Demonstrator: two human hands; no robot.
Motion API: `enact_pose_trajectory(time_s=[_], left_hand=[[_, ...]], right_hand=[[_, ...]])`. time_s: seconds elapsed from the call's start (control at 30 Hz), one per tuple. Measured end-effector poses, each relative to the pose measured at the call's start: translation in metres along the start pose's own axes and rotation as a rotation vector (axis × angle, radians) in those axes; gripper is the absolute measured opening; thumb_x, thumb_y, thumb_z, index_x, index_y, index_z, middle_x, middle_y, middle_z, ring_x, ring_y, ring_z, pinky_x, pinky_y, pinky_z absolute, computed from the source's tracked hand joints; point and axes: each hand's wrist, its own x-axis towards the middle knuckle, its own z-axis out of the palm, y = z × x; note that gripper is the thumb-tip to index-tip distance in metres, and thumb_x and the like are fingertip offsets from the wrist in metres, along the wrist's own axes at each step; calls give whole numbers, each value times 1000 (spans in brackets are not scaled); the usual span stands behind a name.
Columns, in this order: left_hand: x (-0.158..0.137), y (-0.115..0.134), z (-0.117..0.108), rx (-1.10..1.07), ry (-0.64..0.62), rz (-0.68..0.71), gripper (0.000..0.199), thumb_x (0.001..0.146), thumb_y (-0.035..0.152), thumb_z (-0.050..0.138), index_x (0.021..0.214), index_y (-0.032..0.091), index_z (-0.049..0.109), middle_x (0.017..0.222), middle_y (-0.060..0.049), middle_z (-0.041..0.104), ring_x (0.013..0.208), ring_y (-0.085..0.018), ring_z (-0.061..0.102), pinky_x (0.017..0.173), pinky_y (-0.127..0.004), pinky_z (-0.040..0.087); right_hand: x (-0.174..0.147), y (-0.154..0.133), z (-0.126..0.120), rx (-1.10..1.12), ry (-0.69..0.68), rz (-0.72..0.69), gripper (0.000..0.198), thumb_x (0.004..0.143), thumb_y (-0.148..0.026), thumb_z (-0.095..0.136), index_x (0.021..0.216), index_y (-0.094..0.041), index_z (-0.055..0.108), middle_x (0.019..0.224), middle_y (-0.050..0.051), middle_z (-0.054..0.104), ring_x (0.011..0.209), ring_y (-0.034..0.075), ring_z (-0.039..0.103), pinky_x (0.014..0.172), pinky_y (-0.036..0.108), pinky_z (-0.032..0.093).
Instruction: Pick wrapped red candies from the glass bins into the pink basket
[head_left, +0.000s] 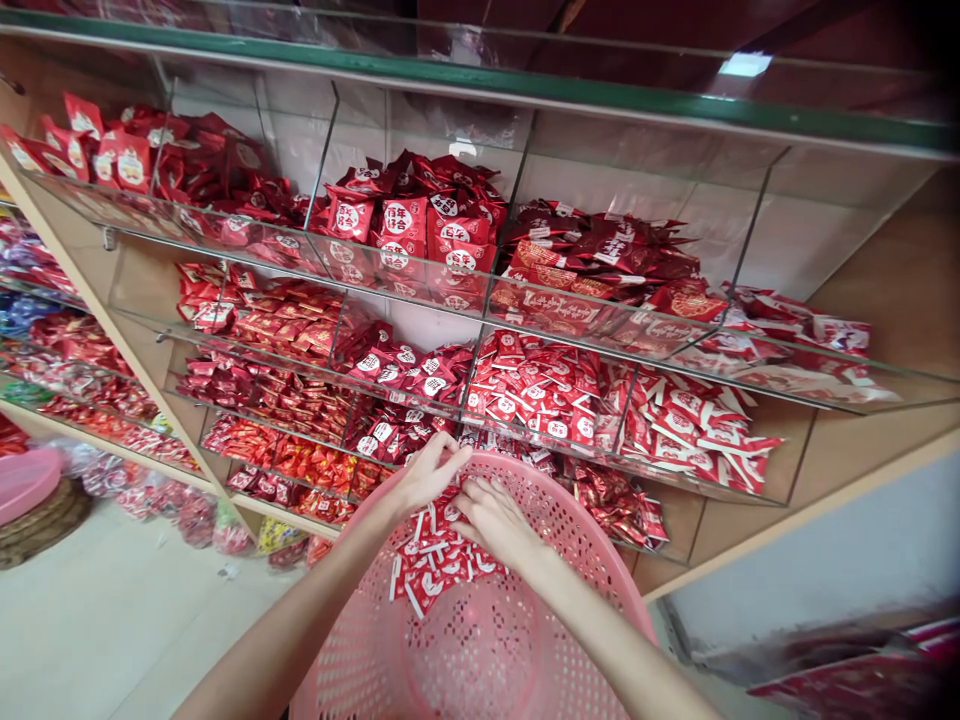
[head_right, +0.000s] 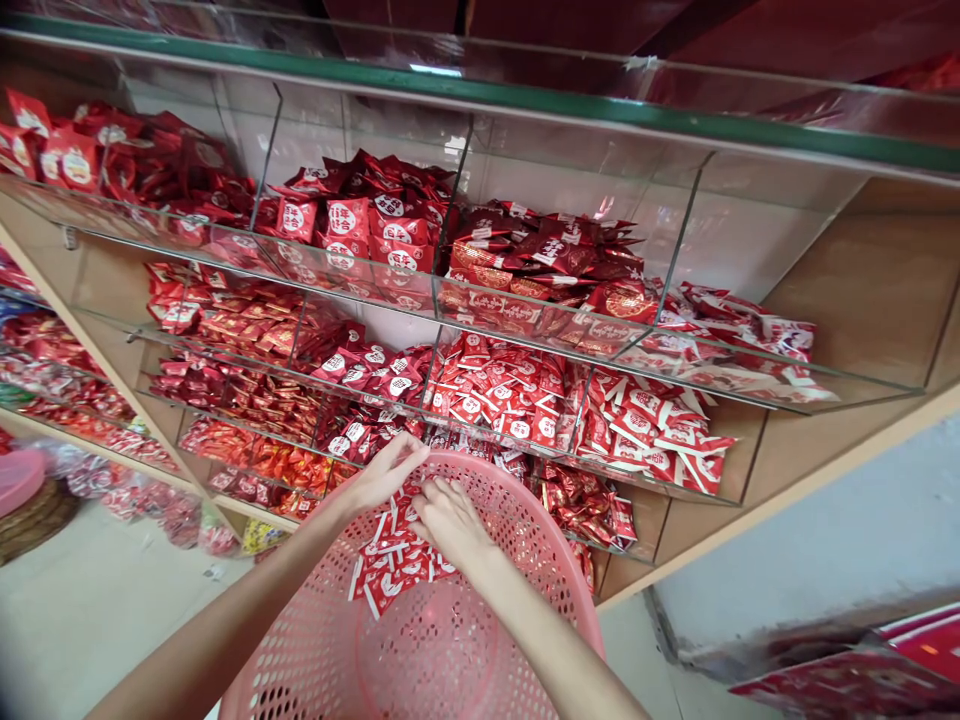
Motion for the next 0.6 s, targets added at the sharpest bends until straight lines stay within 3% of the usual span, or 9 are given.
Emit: enact_pose_trajectory(time_s=[0.17,0.3,0.43,0.6], left_hand=[[0,2,1,8,-4,-3,37,83,59,45,87,24,54,88,1,60,83,-16,54,81,-29,41],[-1,5,0,16,-9,-1,37,83,59,45,86,23,54,87,1,59,83,-16,53,81,-29,41],[-2,9,-2,26,-30,10,36,84,58,44,84,23,52,83,2,57,80,-16,53,78,-29,41],[-2,11,-2,30,-31,-3,35,84,57,44,80,23,49,80,2,57,77,-16,53,76,-29,40]], right_hand=[[0,-3,1,-3,40,5,19,83,-34,65,91,-17,62,98,7,59,97,23,55,86,37,46],[-5,-5,-9,46,100,15,32,86,-48,55,91,-17,62,97,8,58,95,24,56,84,40,47],[-18,12,-45,135,270,39,36,91,-48,47,104,-18,62,96,7,58,90,22,56,80,37,47],[-18,64,-100,173,528,177,25,94,-33,44,101,-17,63,94,8,62,88,19,57,80,32,44]])
